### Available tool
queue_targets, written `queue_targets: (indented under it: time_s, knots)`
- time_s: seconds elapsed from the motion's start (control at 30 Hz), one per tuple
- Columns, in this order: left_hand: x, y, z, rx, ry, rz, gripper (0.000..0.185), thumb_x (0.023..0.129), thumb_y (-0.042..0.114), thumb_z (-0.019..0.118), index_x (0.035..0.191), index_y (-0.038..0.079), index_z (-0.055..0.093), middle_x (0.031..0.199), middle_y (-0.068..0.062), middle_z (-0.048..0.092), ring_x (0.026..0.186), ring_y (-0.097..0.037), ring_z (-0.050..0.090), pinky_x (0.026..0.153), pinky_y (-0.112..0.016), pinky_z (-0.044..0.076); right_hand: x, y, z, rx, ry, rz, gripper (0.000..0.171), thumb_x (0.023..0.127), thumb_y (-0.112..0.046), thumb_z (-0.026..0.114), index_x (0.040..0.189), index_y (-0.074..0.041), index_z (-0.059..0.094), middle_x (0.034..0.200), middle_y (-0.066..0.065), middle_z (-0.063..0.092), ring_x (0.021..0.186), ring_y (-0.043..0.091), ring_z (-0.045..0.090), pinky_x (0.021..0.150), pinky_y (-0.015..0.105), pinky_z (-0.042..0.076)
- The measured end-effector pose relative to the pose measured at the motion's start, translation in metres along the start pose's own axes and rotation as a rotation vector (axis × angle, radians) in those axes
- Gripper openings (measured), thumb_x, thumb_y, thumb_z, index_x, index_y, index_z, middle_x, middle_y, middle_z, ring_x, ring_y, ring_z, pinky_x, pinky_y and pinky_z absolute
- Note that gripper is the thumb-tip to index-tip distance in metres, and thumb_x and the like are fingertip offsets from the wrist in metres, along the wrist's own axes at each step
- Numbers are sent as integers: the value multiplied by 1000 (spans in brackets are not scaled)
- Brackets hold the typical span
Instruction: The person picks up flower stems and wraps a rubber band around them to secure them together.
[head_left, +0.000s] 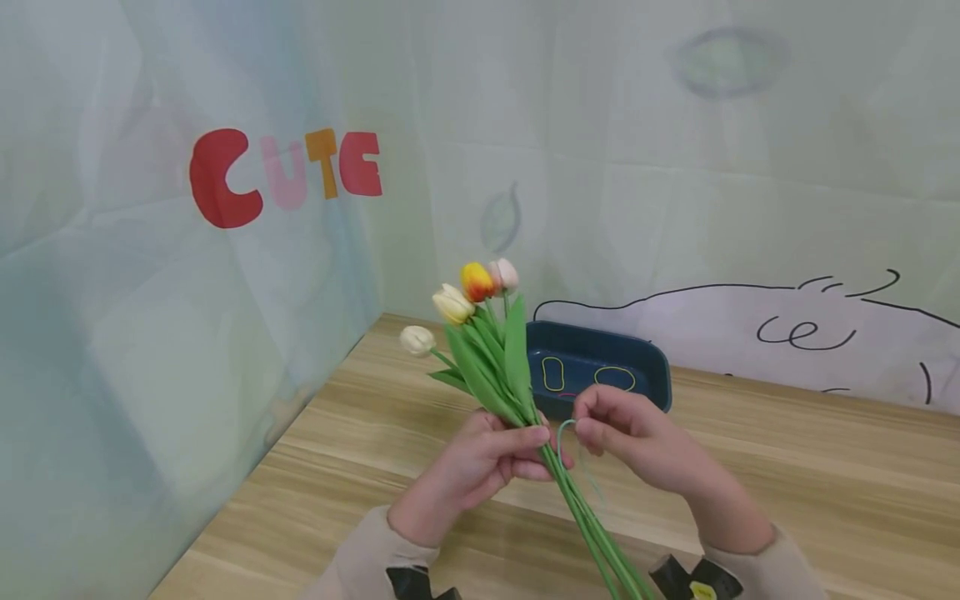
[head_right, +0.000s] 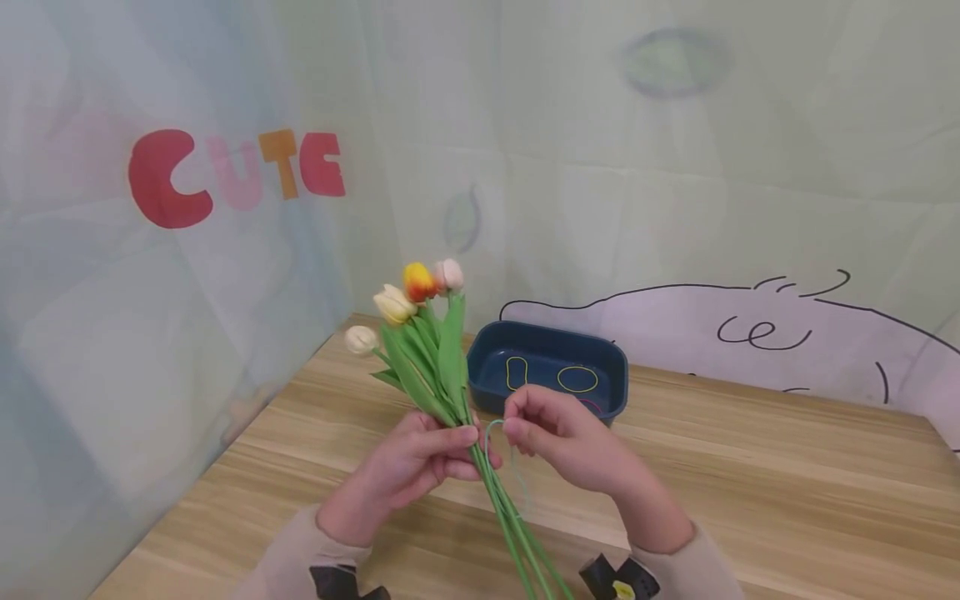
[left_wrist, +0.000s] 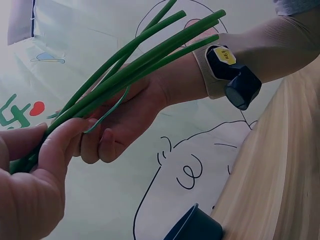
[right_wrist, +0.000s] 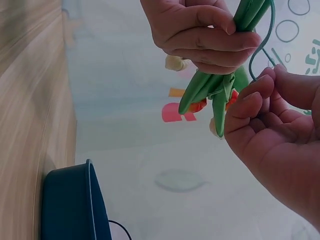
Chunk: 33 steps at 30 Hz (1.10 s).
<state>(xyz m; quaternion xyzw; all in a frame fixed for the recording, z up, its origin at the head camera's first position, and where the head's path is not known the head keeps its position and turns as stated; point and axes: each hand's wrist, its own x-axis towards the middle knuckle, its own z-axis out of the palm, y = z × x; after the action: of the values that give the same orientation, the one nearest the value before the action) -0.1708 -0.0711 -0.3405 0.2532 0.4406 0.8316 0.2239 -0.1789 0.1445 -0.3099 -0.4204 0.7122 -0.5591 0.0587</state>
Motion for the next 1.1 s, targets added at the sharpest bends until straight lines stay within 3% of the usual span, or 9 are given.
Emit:
queue_targets:
  time_s: [0.23,0.5,0.83,0.93,1.1]
  knots:
    - [-1,-1,1,-6,-3,-27,15,93,-2,52,90,8,63,82,-3,71,83,-18,71,75,-27,61,4,1,0,-2,25,-4,5,98,0,50,94,1,51,72,9,47,67,17,49,53,30,44]
    - [-2,0,2,1,-17,-26,16,93,-2,53,89,6,66,81,-2,70,83,-18,71,76,-28,60,4,-1,-5,-12,71,34,10,99,-4,51,95,5,52,77,-5,51,69,12,51,61,25,49]
    - [-3,3,6,16,-25,-44,13,93,-2,53,90,5,64,83,-2,71,83,-15,71,75,-26,60,5,-2,-14,-8,112,-6,6,99,-2,50,94,2,52,78,-3,53,70,13,53,60,21,50]
    - [-5,7,5,28,-45,-45,14,93,-1,53,90,7,65,83,-1,71,83,-15,71,74,-25,60,4,-1,-16,32,105,-62,5,99,-1,48,96,0,51,84,-4,54,74,12,54,67,19,53]
    - [-10,20,-3,16,-133,32,13,94,2,54,94,9,66,87,0,71,85,-17,72,76,-28,61,2,9,-19,113,101,-267,6,100,3,43,97,1,48,92,-1,51,85,11,52,78,19,54]
